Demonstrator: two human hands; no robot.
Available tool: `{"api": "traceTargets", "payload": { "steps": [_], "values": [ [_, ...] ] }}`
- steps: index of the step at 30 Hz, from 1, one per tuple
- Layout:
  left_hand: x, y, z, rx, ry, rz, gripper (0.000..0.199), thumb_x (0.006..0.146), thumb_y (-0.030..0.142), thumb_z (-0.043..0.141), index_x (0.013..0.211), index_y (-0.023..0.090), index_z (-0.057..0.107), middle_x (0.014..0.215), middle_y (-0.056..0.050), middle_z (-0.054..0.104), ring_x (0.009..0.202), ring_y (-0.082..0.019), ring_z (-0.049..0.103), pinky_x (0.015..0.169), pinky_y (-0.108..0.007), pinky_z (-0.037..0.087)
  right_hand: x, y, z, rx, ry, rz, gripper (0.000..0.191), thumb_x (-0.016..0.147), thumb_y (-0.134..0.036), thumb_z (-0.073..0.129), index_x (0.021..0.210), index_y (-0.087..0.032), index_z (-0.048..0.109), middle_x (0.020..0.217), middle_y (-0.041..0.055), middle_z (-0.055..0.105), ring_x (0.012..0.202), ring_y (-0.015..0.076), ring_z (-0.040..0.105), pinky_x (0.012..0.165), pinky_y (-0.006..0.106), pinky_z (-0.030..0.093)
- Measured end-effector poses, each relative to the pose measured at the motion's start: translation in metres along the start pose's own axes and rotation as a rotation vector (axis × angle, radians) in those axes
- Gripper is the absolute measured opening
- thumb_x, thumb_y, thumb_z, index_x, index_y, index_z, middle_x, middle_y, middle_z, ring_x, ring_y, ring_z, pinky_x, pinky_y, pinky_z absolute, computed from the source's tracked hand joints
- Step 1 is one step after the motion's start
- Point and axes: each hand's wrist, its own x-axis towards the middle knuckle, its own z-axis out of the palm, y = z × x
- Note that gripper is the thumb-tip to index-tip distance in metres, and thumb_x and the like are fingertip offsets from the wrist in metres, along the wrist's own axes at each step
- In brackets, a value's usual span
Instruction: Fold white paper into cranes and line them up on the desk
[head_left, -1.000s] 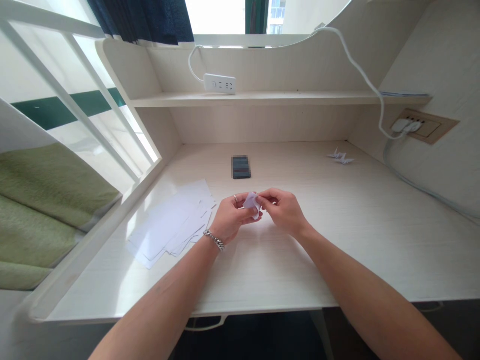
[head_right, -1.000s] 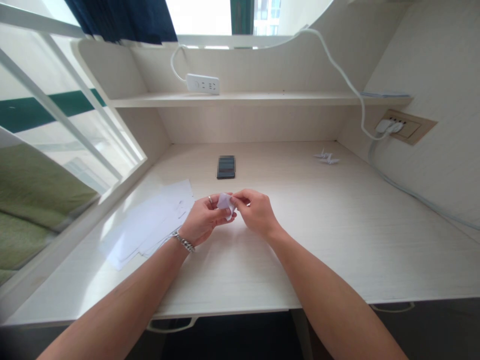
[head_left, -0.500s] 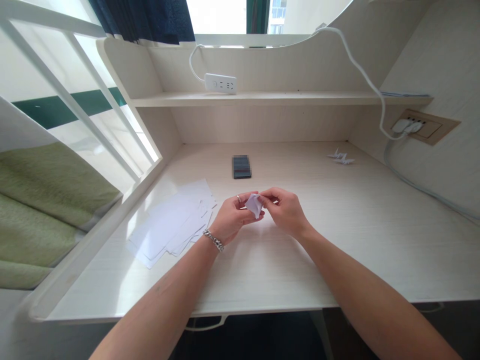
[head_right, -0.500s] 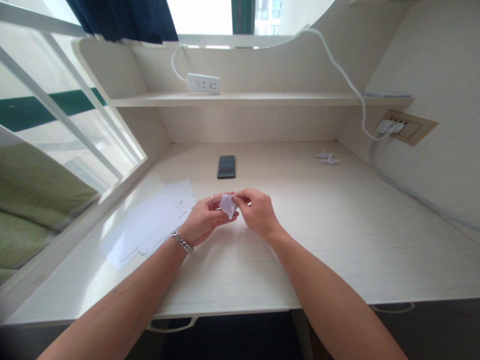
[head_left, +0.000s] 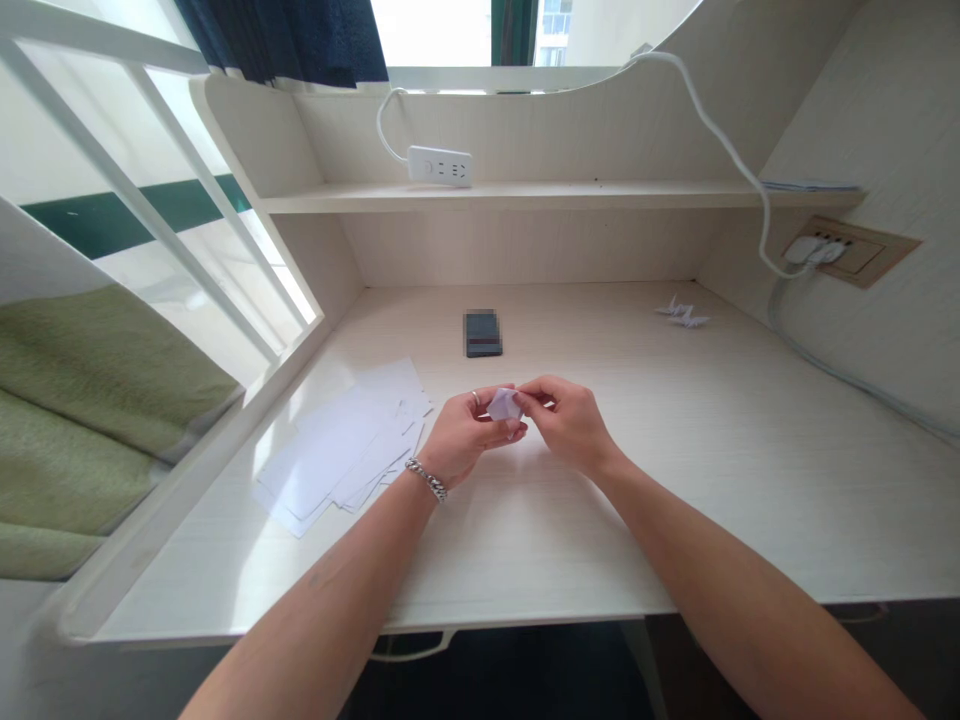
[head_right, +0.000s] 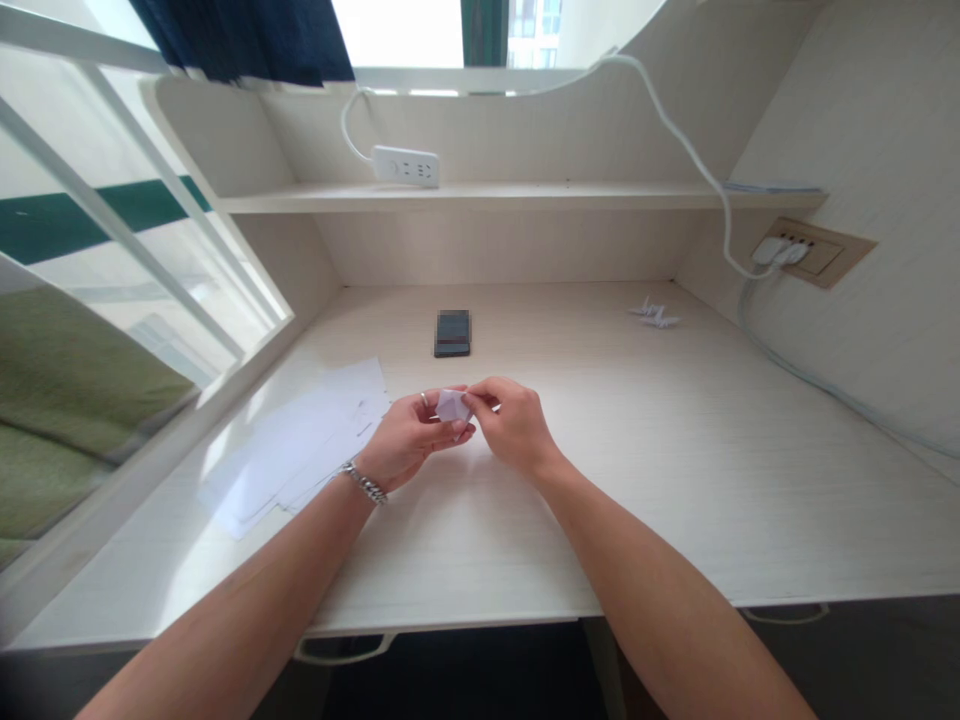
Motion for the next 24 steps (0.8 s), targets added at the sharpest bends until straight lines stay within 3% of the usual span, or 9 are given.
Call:
{"api": "traceTargets", "payload": {
  "steps": [8, 13, 17, 19, 24],
  "values": [
    [-0.0006, 0.0007, -0.0013, 0.049, -0.039, 0.018, 0.057, 0.058, 0.007, 0.083, 0.112, 0.012, 0.066, 0.096, -0.007, 0.07, 0.082, -0.015, 0.067, 0.087, -0.034, 0.053, 0.0003, -0.0004, -0.0018, 0.006, -0.012, 0.018, 0.013, 0.084, -0.026, 0.061, 0.082, -0.021, 0.072, 0.08, 0.0023, 0.073, 0.072, 0.0167, 0.065, 0.069, 0.028, 0.048],
    [-0.0023, 0.004, -0.0004, 0.09, -0.052, 0.002, 0.066, 0.052, -0.002, 0.081, 0.115, 0.014, 0.065, 0.091, -0.005, 0.07, 0.084, -0.016, 0.068, 0.085, -0.031, 0.051, 0.0012, 0.0007, -0.0029, 0.013, -0.009, 0.033, 0.014, 0.084, -0.028, 0.061, 0.083, -0.02, 0.073, 0.081, 0.003, 0.073, 0.073, 0.0172, 0.065, 0.07, 0.028, 0.048],
    [-0.003, 0.0059, 0.0016, 0.062, -0.093, 0.031, 0.045, 0.067, 0.015, 0.081, 0.109, 0.014, 0.068, 0.097, -0.007, 0.069, 0.089, -0.015, 0.065, 0.09, -0.034, 0.051, 0.0013, -0.0006, -0.0031, 0.019, -0.011, 0.039, 0.015, 0.084, -0.029, 0.061, 0.084, -0.02, 0.073, 0.081, 0.003, 0.074, 0.073, 0.0172, 0.066, 0.07, 0.028, 0.049],
    [-0.0018, 0.0042, 0.0024, 0.065, -0.052, 0.049, 0.038, 0.07, 0.022, 0.079, 0.105, 0.011, 0.069, 0.096, -0.008, 0.069, 0.085, -0.014, 0.065, 0.09, -0.036, 0.052, 0.0013, -0.0009, -0.0027, 0.036, -0.024, 0.048, 0.015, 0.084, -0.029, 0.062, 0.083, -0.021, 0.074, 0.082, 0.0032, 0.074, 0.073, 0.0175, 0.066, 0.071, 0.029, 0.049],
    [0.0019, -0.0012, 0.0037, 0.113, 0.127, 0.069, 0.043, 0.062, 0.022, 0.084, 0.099, 0.007, 0.069, 0.083, -0.008, 0.07, 0.073, -0.015, 0.066, 0.081, -0.036, 0.054, 0.0032, 0.0028, -0.0016, 0.19, -0.127, 0.146, 0.013, 0.078, -0.027, 0.067, 0.085, -0.02, 0.075, 0.083, 0.004, 0.075, 0.075, 0.0188, 0.068, 0.07, 0.03, 0.052]
  ]
}}
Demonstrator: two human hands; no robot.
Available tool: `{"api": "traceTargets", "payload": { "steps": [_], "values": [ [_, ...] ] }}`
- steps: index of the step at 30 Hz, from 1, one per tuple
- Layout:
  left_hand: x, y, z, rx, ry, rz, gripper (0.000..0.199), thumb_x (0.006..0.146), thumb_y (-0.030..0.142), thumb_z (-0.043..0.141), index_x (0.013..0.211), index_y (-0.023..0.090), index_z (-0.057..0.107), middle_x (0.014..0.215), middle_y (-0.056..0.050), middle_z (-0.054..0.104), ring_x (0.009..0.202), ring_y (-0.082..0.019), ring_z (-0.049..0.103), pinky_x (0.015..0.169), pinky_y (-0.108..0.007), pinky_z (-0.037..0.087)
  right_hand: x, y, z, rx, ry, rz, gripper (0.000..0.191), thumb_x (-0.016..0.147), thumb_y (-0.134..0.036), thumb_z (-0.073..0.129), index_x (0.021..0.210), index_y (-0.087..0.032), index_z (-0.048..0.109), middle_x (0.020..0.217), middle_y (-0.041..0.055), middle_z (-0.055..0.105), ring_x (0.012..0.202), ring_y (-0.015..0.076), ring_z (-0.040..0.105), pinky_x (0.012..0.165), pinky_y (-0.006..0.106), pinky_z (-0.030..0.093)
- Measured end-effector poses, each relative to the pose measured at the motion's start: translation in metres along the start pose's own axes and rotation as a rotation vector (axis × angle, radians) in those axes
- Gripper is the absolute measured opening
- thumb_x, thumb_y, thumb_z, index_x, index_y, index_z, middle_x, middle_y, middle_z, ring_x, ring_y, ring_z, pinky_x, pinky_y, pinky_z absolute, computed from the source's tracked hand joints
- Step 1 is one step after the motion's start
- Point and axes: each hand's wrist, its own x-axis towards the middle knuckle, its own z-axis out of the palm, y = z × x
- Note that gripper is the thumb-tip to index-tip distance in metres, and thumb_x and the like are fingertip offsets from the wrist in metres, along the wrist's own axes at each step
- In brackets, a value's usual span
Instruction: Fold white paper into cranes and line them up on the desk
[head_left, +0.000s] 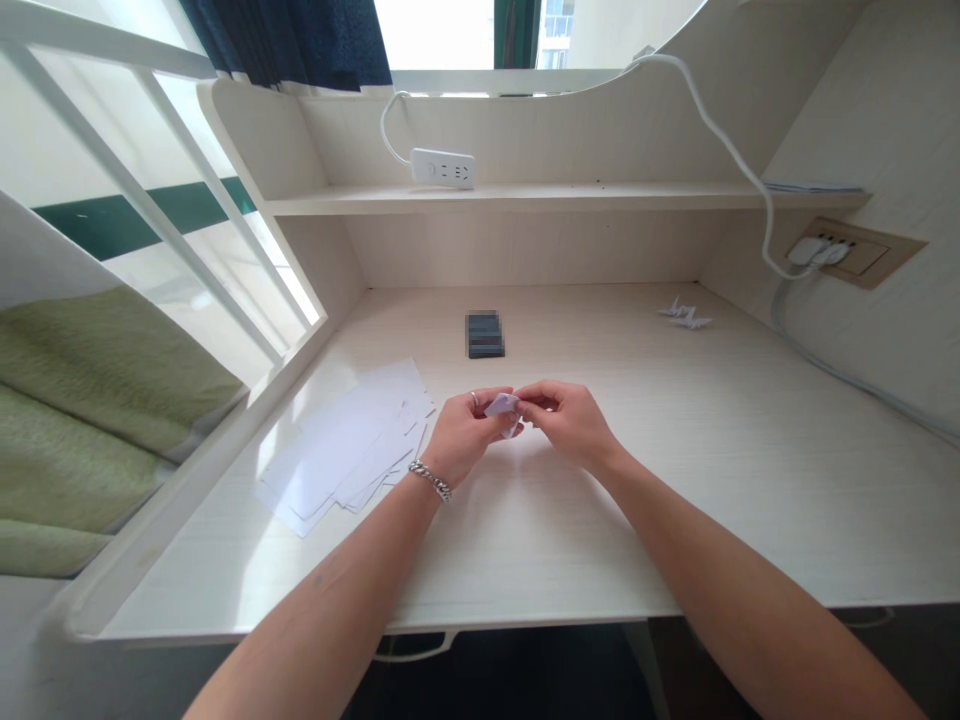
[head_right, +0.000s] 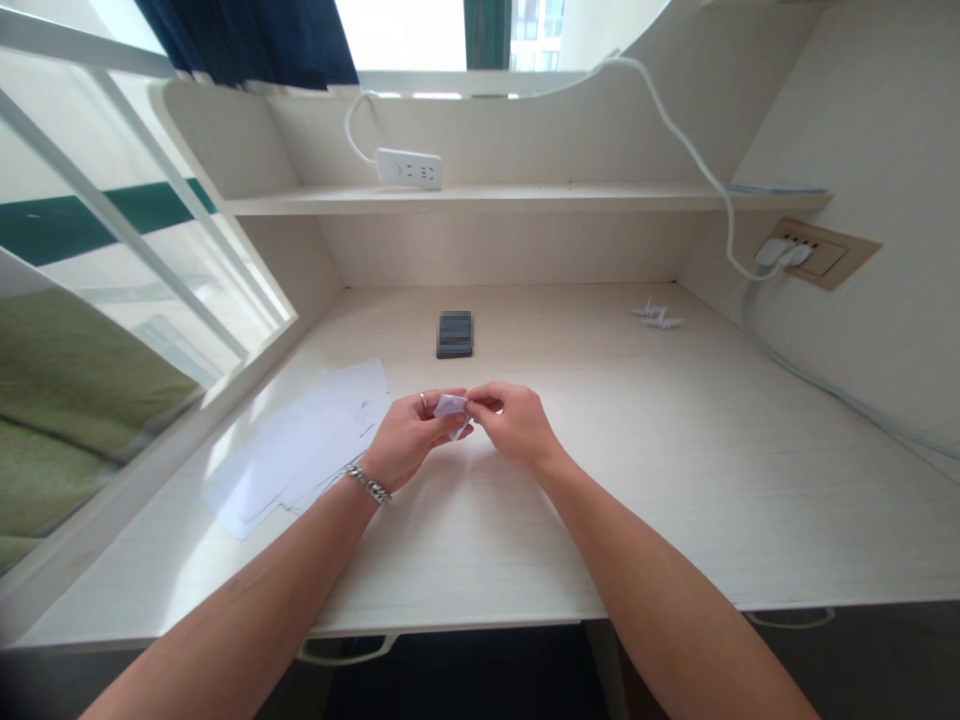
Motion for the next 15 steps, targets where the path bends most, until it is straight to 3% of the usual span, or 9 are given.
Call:
{"api": "traceTargets", "payload": {
  "steps": [6, 10, 15],
  "values": [
    [0.0008, -0.0005, -0.0004, 0.027, 0.01, 0.006, 0.04, 0.063, 0.03, 0.084, 0.094, 0.008, 0.071, 0.078, -0.008, 0.071, 0.071, -0.015, 0.066, 0.074, -0.032, 0.053, 0.001, -0.006, -0.0008, 0.191, -0.071, 0.141, 0.021, 0.071, -0.026, 0.071, 0.089, -0.017, 0.076, 0.079, 0.0049, 0.075, 0.069, 0.0174, 0.068, 0.062, 0.028, 0.051],
    [0.0008, -0.0013, -0.0021, 0.106, 0.063, 0.058, 0.046, 0.064, 0.035, 0.083, 0.098, 0.008, 0.07, 0.077, -0.008, 0.071, 0.07, -0.015, 0.065, 0.07, -0.03, 0.052, 0.0004, -0.0083, -0.0003, 0.203, -0.077, 0.168, 0.024, 0.069, -0.026, 0.073, 0.09, -0.015, 0.074, 0.079, 0.006, 0.075, 0.071, 0.0187, 0.07, 0.062, 0.028, 0.051],
    [0.0013, -0.0015, -0.0017, 0.161, 0.031, 0.116, 0.046, 0.065, 0.038, 0.083, 0.097, 0.007, 0.072, 0.07, -0.006, 0.069, 0.064, -0.014, 0.063, 0.063, -0.027, 0.051, 0.0018, -0.0021, 0.0003, 0.158, -0.049, 0.165, 0.02, 0.069, -0.024, 0.07, 0.087, -0.016, 0.073, 0.078, 0.0051, 0.074, 0.071, 0.0183, 0.069, 0.062, 0.027, 0.051]
  ]
}}
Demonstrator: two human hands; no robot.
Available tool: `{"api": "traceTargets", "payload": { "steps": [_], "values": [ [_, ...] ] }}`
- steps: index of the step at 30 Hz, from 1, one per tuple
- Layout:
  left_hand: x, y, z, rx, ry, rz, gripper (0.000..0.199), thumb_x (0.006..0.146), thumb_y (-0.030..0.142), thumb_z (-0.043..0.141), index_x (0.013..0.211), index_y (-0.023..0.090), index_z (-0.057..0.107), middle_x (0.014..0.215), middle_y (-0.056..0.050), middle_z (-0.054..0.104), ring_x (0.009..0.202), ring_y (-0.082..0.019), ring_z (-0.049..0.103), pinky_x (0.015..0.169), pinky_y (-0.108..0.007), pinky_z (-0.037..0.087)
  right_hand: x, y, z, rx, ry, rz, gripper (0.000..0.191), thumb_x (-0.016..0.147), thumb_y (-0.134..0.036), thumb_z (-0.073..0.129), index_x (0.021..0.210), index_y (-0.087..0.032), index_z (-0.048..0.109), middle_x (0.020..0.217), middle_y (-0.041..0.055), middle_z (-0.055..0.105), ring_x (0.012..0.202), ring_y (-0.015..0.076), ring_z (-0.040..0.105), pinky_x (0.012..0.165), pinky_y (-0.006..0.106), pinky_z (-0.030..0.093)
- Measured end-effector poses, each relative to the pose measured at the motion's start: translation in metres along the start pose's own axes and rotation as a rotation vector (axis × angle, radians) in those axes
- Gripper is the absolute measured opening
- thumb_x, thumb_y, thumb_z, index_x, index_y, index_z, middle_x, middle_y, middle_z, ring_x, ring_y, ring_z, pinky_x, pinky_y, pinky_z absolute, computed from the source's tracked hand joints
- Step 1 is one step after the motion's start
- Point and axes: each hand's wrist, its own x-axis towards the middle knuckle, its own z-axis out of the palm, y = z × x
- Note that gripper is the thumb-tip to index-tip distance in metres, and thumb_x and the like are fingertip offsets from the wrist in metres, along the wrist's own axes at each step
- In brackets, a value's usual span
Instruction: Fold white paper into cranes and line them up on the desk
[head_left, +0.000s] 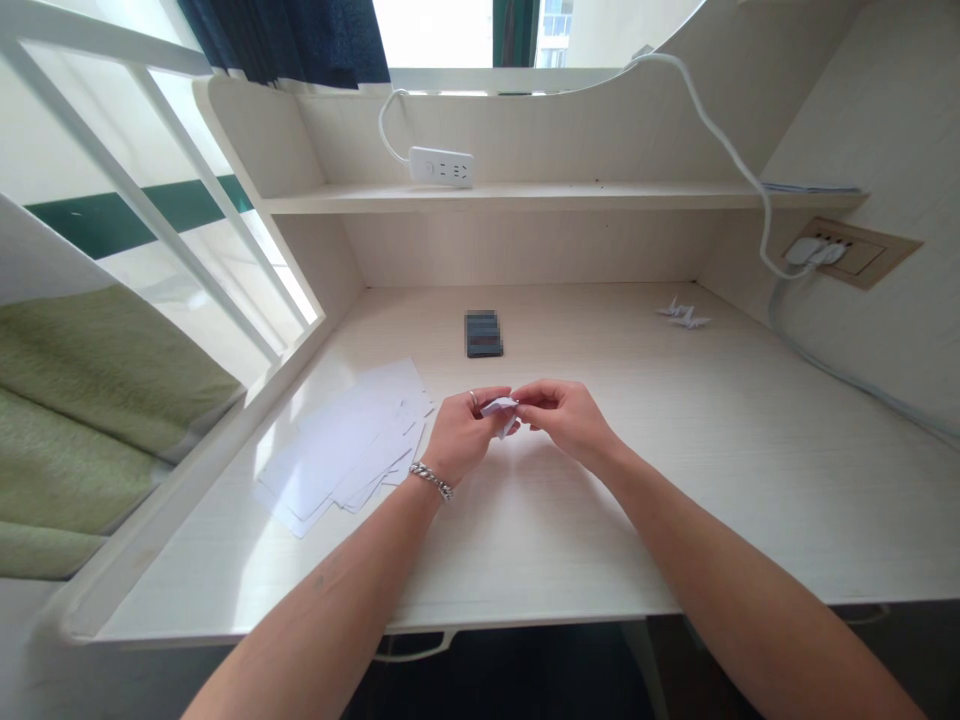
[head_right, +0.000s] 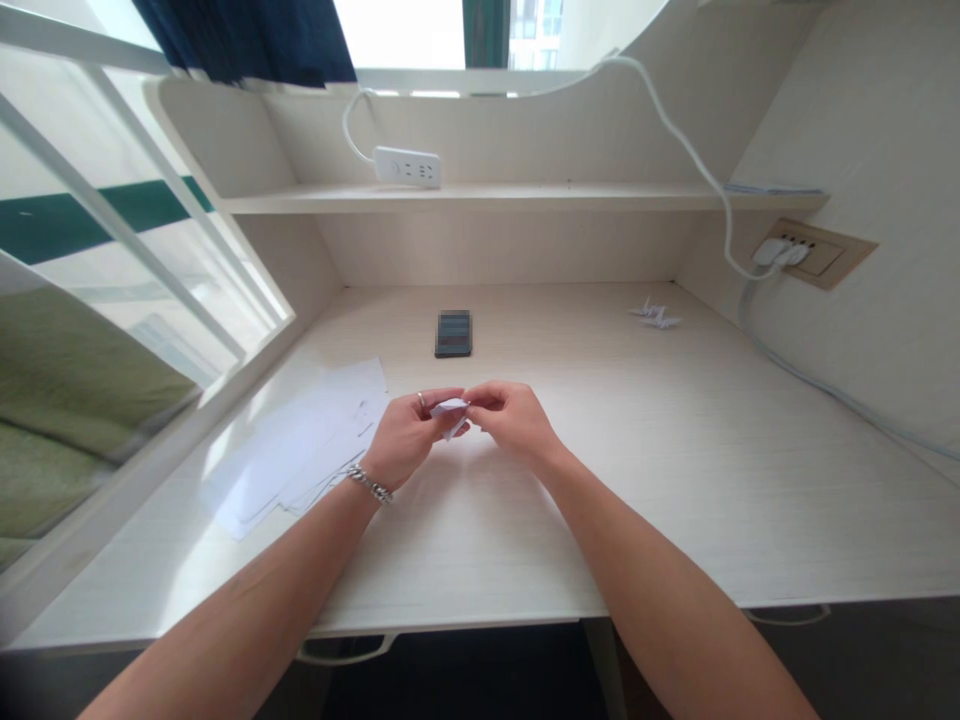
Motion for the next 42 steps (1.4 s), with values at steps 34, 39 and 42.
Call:
{"api": "traceTargets", "payload": {
  "steps": [34, 39, 42],
  "values": [
    [-0.003, 0.007, 0.002, -0.048, 0.012, -0.096, 0.059, 0.064, 0.009, 0.078, 0.12, 0.003, 0.061, 0.074, -0.008, 0.073, 0.068, -0.017, 0.069, 0.075, -0.036, 0.059, 0.001, 0.003, 0.007, 0.099, 0.154, 0.067, 0.021, 0.063, -0.02, 0.069, 0.082, -0.016, 0.076, 0.076, 0.0049, 0.074, 0.071, 0.0172, 0.068, 0.066, 0.03, 0.054],
    [-0.001, 0.005, 0.001, -0.138, 0.046, -0.127, 0.049, 0.071, 0.022, 0.079, 0.114, 0.005, 0.065, 0.082, -0.01, 0.073, 0.068, -0.016, 0.068, 0.079, -0.038, 0.059, 0.0, -0.002, 0.005, 0.136, 0.125, 0.092, 0.018, 0.068, -0.022, 0.066, 0.083, -0.016, 0.074, 0.079, 0.0058, 0.074, 0.073, 0.0184, 0.07, 0.064, 0.029, 0.054],
    [0.0, 0.004, 0.001, -0.163, 0.078, -0.139, 0.043, 0.074, 0.022, 0.077, 0.111, 0.005, 0.066, 0.079, -0.009, 0.072, 0.066, -0.015, 0.068, 0.079, -0.038, 0.06, -0.001, -0.003, 0.005, 0.125, 0.122, 0.089, 0.018, 0.069, -0.026, 0.069, 0.084, -0.016, 0.073, 0.08, 0.0064, 0.073, 0.073, 0.0186, 0.069, 0.063, 0.029, 0.054]
  ]
}}
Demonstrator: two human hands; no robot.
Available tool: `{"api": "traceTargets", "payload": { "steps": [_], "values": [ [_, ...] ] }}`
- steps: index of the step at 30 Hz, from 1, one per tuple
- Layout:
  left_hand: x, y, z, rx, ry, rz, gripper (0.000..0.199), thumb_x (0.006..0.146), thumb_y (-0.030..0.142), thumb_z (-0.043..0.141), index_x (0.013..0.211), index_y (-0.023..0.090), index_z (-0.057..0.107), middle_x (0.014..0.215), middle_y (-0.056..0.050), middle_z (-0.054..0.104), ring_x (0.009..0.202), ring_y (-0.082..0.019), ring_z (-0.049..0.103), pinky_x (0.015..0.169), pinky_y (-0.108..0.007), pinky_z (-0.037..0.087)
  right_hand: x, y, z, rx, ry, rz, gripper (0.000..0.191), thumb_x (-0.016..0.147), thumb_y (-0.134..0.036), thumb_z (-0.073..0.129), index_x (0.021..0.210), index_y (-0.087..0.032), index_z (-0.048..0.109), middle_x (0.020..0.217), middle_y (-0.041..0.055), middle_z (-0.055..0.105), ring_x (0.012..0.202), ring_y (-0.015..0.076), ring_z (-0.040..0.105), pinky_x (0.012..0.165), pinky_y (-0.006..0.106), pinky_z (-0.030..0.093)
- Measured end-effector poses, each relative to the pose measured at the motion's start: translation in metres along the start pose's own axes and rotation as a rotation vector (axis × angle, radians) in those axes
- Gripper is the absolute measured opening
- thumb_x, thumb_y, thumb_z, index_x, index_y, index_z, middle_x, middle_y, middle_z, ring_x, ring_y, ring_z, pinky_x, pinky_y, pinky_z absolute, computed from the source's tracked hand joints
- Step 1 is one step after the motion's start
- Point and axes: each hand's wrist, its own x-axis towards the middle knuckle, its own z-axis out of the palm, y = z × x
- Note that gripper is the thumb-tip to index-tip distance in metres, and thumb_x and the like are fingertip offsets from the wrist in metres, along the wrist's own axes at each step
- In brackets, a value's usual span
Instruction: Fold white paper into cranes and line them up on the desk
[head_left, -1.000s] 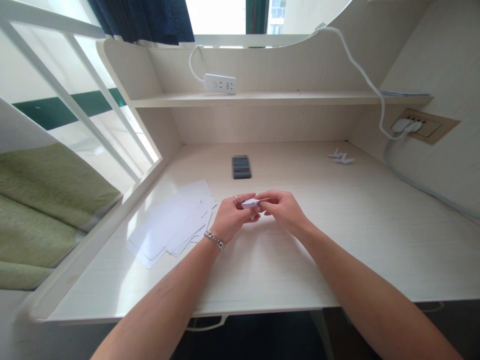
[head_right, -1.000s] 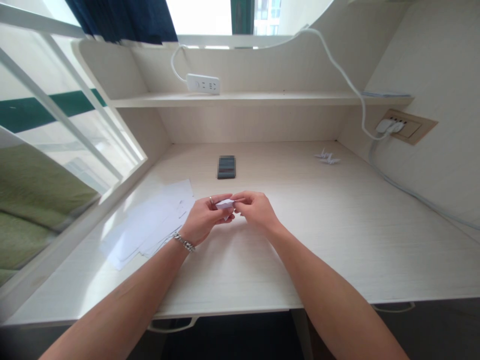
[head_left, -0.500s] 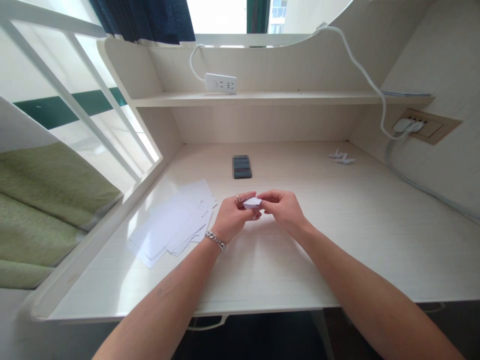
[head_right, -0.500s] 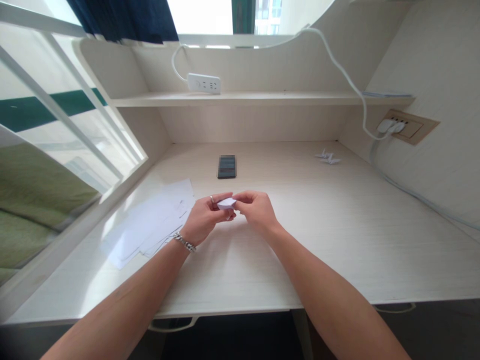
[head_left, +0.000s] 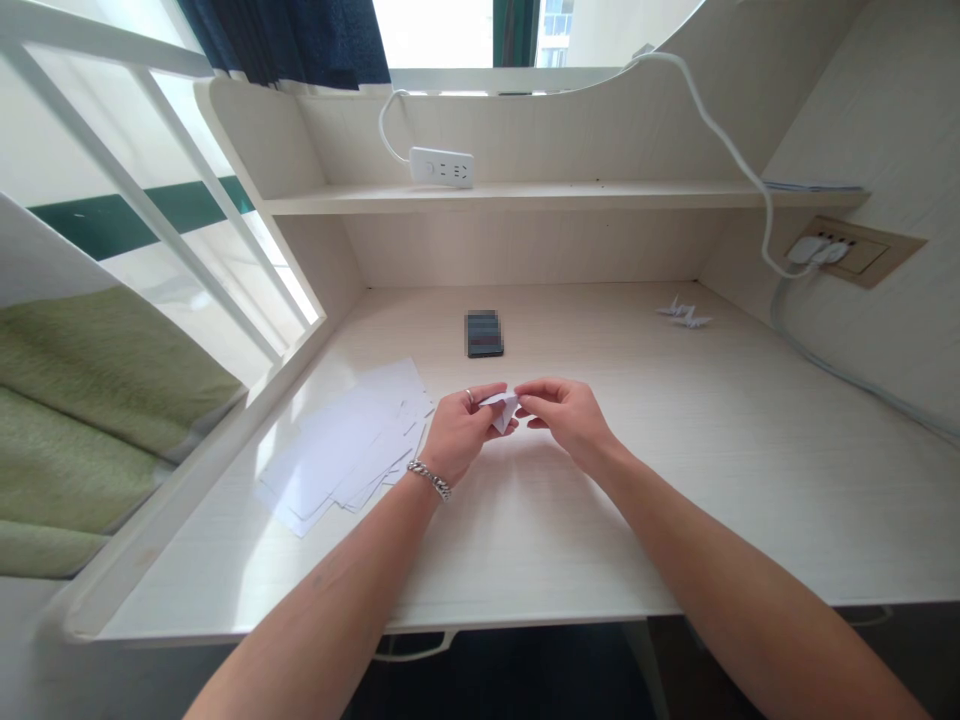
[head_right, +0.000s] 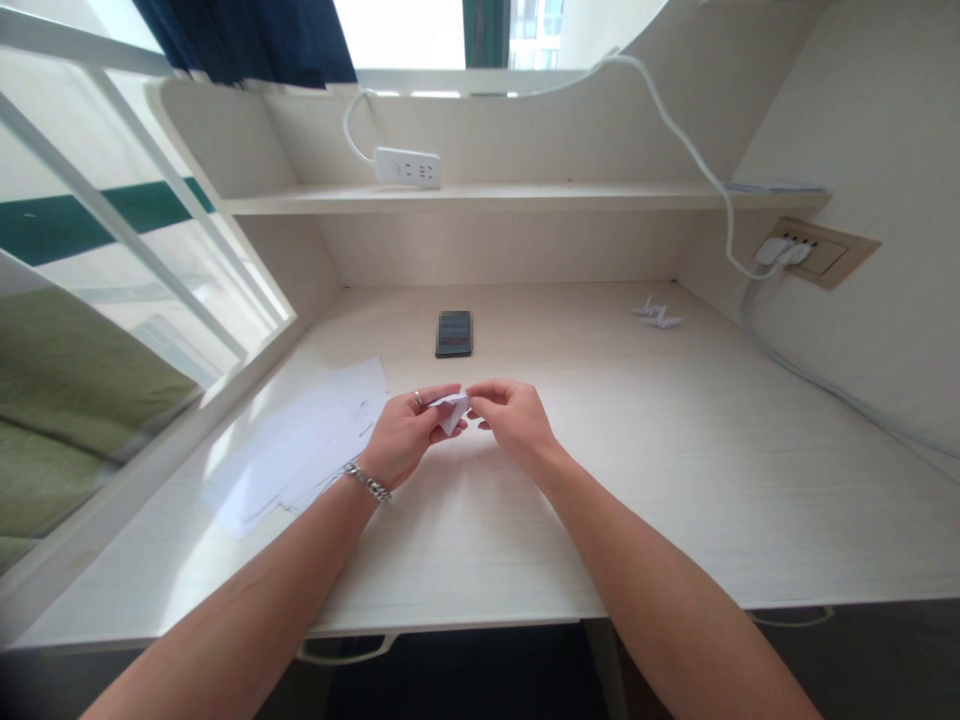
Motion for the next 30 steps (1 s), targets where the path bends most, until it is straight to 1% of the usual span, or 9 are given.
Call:
{"api": "traceTargets", "payload": {
  "steps": [2, 4, 8, 11, 16, 19, 22, 26, 30],
  "values": [
    [0.0, -0.0003, 0.001, 0.008, 0.027, 0.005, 0.039, 0.076, 0.021, 0.075, 0.11, 0.005, 0.067, 0.078, -0.008, 0.072, 0.066, -0.015, 0.067, 0.078, -0.038, 0.06, 0.0, 0.0005, -0.0002, -0.034, 0.014, -0.013, 0.021, 0.068, -0.029, 0.072, 0.084, -0.016, 0.073, 0.081, 0.0069, 0.074, 0.076, 0.0192, 0.069, 0.063, 0.029, 0.054],
    [-0.0005, -0.0009, 0.0021, 0.032, 0.029, 0.023, 0.038, 0.077, 0.02, 0.073, 0.111, 0.005, 0.067, 0.077, -0.007, 0.072, 0.066, -0.014, 0.067, 0.078, -0.038, 0.06, 0.0006, 0.0022, -0.0005, -0.066, 0.022, -0.034, 0.024, 0.067, -0.032, 0.074, 0.084, -0.016, 0.074, 0.083, 0.0075, 0.074, 0.077, 0.0195, 0.068, 0.062, 0.029, 0.053],
    [-0.0008, -0.0039, 0.0026, 0.112, -0.023, 0.077, 0.038, 0.076, 0.018, 0.071, 0.113, 0.008, 0.069, 0.075, -0.005, 0.072, 0.066, -0.014, 0.066, 0.076, -0.036, 0.06, 0.002, 0.0063, -0.0008, -0.08, 0.024, -0.092, 0.021, 0.065, -0.028, 0.074, 0.081, -0.015, 0.074, 0.078, 0.0061, 0.074, 0.072, 0.0189, 0.067, 0.065, 0.029, 0.052],
    [0.0005, -0.007, 0.001, 0.167, -0.024, 0.114, 0.038, 0.074, 0.014, 0.068, 0.113, 0.011, 0.07, 0.078, -0.005, 0.073, 0.069, -0.014, 0.067, 0.077, -0.035, 0.059, 0.0014, 0.0067, -0.0008, -0.099, 0.022, -0.125, 0.018, 0.066, -0.026, 0.072, 0.08, -0.015, 0.074, 0.075, 0.0054, 0.074, 0.071, 0.0193, 0.068, 0.067, 0.03, 0.052],
    [0.0018, -0.0084, 0.0002, 0.211, -0.039, 0.154, 0.045, 0.074, 0.009, 0.06, 0.118, 0.012, 0.068, 0.081, -0.004, 0.074, 0.074, -0.014, 0.067, 0.078, -0.034, 0.058, -0.0023, 0.0031, -0.0005, -0.276, 0.081, -0.271, 0.014, 0.072, -0.023, 0.066, 0.08, -0.019, 0.076, 0.081, 0.0048, 0.073, 0.075, 0.0186, 0.066, 0.071, 0.031, 0.051],
    [0.001, -0.0068, 0.0008, 0.259, -0.03, 0.18, 0.046, 0.074, 0.007, 0.059, 0.118, 0.013, 0.068, 0.083, -0.003, 0.074, 0.073, -0.014, 0.066, 0.076, -0.032, 0.058, -0.0033, 0.0028, -0.0004, -0.313, 0.103, -0.331, 0.015, 0.073, -0.021, 0.064, 0.081, -0.02, 0.076, 0.085, 0.0047, 0.073, 0.076, 0.018, 0.065, 0.071, 0.03, 0.051],
    [0.0004, -0.0059, 0.0004, 0.299, -0.032, 0.196, 0.046, 0.075, 0.008, 0.058, 0.12, 0.015, 0.068, 0.084, -0.003, 0.075, 0.074, -0.014, 0.066, 0.075, -0.031, 0.058, -0.0028, 0.0043, -0.0001, -0.289, 0.107, -0.342, 0.015, 0.074, -0.021, 0.064, 0.082, -0.02, 0.076, 0.086, 0.0049, 0.073, 0.076, 0.0182, 0.065, 0.069, 0.029, 0.052],
    [0.0012, -0.0071, -0.0008, 0.347, -0.03, 0.212, 0.042, 0.078, 0.015, 0.063, 0.119, 0.017, 0.068, 0.085, -0.003, 0.075, 0.075, -0.015, 0.066, 0.074, -0.032, 0.058, -0.0025, 0.0044, 0.0004, -0.245, 0.101, -0.32, 0.014, 0.074, -0.024, 0.066, 0.082, -0.019, 0.076, 0.084, 0.005, 0.075, 0.075, 0.0191, 0.067, 0.07, 0.03, 0.053],
    [0.0022, -0.0084, -0.0007, 0.313, -0.029, 0.205, 0.041, 0.079, 0.019, 0.064, 0.119, 0.017, 0.069, 0.089, -0.005, 0.075, 0.077, -0.016, 0.067, 0.073, -0.032, 0.059, -0.0035, 0.0019, 0.0005, -0.229, 0.08, -0.283, 0.014, 0.074, -0.024, 0.067, 0.083, -0.019, 0.077, 0.08, 0.0046, 0.076, 0.073, 0.0195, 0.069, 0.069, 0.03, 0.053]
  ]
}}
